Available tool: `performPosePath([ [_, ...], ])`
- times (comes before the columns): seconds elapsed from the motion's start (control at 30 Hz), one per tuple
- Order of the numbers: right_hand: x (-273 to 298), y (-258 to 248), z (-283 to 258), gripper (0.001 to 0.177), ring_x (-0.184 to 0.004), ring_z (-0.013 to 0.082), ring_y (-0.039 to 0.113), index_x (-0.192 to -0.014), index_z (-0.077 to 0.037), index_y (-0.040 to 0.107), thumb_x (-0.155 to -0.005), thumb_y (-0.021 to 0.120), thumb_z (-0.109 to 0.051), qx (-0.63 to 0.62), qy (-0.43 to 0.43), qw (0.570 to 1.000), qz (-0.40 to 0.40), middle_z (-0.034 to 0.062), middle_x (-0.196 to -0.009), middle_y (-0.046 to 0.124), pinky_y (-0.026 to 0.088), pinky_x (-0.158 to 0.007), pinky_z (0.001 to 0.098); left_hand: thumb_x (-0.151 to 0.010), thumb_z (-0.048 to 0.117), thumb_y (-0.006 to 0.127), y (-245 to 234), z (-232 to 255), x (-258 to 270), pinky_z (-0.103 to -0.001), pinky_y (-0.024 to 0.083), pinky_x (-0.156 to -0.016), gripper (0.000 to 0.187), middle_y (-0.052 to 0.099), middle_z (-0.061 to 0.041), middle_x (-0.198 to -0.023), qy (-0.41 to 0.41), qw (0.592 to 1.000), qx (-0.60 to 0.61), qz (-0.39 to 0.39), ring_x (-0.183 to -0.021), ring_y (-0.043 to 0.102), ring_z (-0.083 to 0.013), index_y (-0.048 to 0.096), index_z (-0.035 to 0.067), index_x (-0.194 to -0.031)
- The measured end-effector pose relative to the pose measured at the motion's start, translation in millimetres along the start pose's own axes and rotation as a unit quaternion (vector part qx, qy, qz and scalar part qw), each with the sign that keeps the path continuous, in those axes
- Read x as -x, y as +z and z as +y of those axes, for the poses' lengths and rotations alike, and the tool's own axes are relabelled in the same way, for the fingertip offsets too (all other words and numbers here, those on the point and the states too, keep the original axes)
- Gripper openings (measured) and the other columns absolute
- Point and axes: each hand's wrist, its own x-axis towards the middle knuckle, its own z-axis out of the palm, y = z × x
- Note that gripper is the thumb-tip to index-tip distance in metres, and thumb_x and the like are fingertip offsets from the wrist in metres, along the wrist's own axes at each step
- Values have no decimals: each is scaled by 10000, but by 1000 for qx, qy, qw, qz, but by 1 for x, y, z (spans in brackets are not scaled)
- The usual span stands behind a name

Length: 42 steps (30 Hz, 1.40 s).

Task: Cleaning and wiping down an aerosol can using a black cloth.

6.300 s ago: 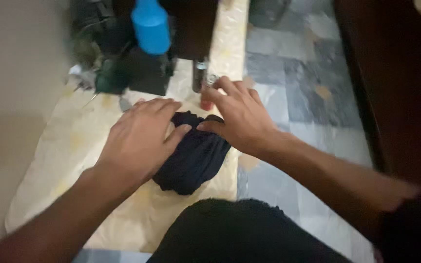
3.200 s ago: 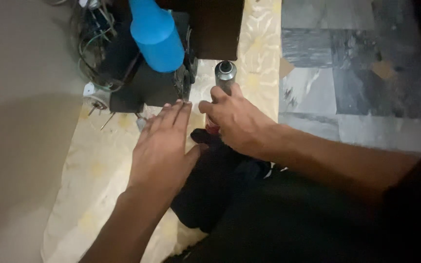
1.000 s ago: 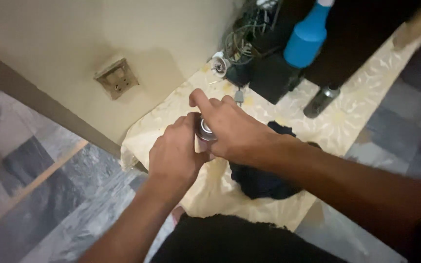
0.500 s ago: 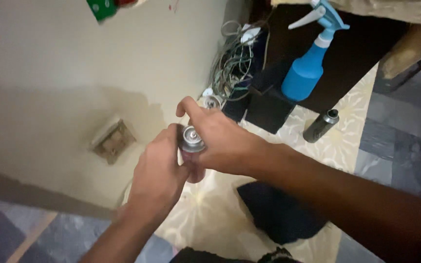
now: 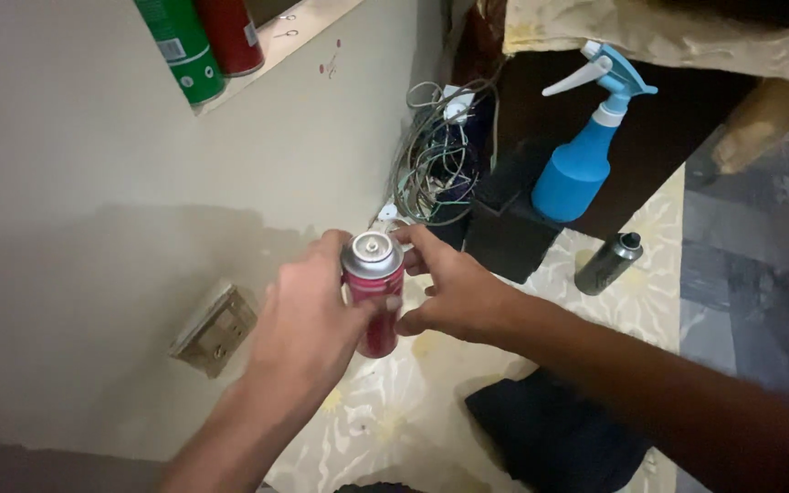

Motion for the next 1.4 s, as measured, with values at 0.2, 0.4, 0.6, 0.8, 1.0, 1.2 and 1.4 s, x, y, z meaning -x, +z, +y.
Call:
performPosePath([
  [0.2, -1, 0, 13, 894, -1296, 253, 637, -1424, -97, 461, -637, 880, -163, -77, -56, 995, 14, 110, -1324, 678, 540, -1050, 420, -664, 306, 878, 7, 6, -6, -476, 561, -805, 629, 743, -177, -1027, 66, 996, 30, 47, -951, 733, -366, 653, 69, -1202],
  [0.4, -1, -3, 13, 888, -1282, 242, 631, -1469, -127, 414, -696, 848, -192, -159, -70, 985, 18, 96, -1358, 648, 531, -1050, 417, -693, 338, 856, 10, 1, -9, -442, 578, -845, 646, 771, -170, -1077, 109, 989, 71, 66, -1002, 748, -328, 646, 62, -1238],
  [0.6, 3, -7, -6, 753, -1239, 227, 674, -1408, -92, 498, -757, 832, -270, -148, -80, 986, 10, 94, -1325, 673, 558, -1020, 406, -745, 444, 779, -9, 16, -10, -423, 618, -816, 695, 769, -169, -1054, 25, 996, 74, 54, -916, 788, -298, 634, 87, -1325],
  [0.8, -8, -12, -9, 869, -1133, 186, 651, -1410, -136, 442, -654, 860, -230, -198, -100, 975, 3, 73, -1247, 643, 552, -984, 374, -782, 447, 772, -11, 14, -24, -411, 598, -815, 625, 784, -195, -975, 77, 988, 81, 103, -901, 786, -293, 665, 31, -1237],
  [1.0, -8, -19, -23, 791, -882, 196, 672, -1371, -147, 494, -665, 845, -224, -138, 58, 989, 14, 80, -1040, 699, 546, -735, 371, -804, 445, 729, -17, 16, -41, -402, 598, -839, 623, 792, -180, -1009, 92, 984, 85, 125, -936, 796, -295, 670, 41, -1274],
  [1.2, -14, -32, -34, 700, -880, 183, 718, -1318, -97, 540, -703, 831, -261, -156, 42, 986, 49, 62, -1035, 713, 592, -686, 330, -928, 505, 589, -23, 7, -51, -450, 499, -981, 754, 637, -205, -1324, 100, 987, 50, 114, -1193, 648, -333, 435, 73, -1526],
  [1.4, -43, -44, -27, 715, -1017, 243, 746, -1326, -32, 515, -700, 836, -159, -256, -63, 962, 73, 120, -1195, 662, 679, -772, 386, -970, 462, 521, -29, -3, -52, -469, 444, -1087, 655, 593, -187, -1394, 80, 990, -86, 81, -1313, 556, -367, 438, 94, -1505],
])
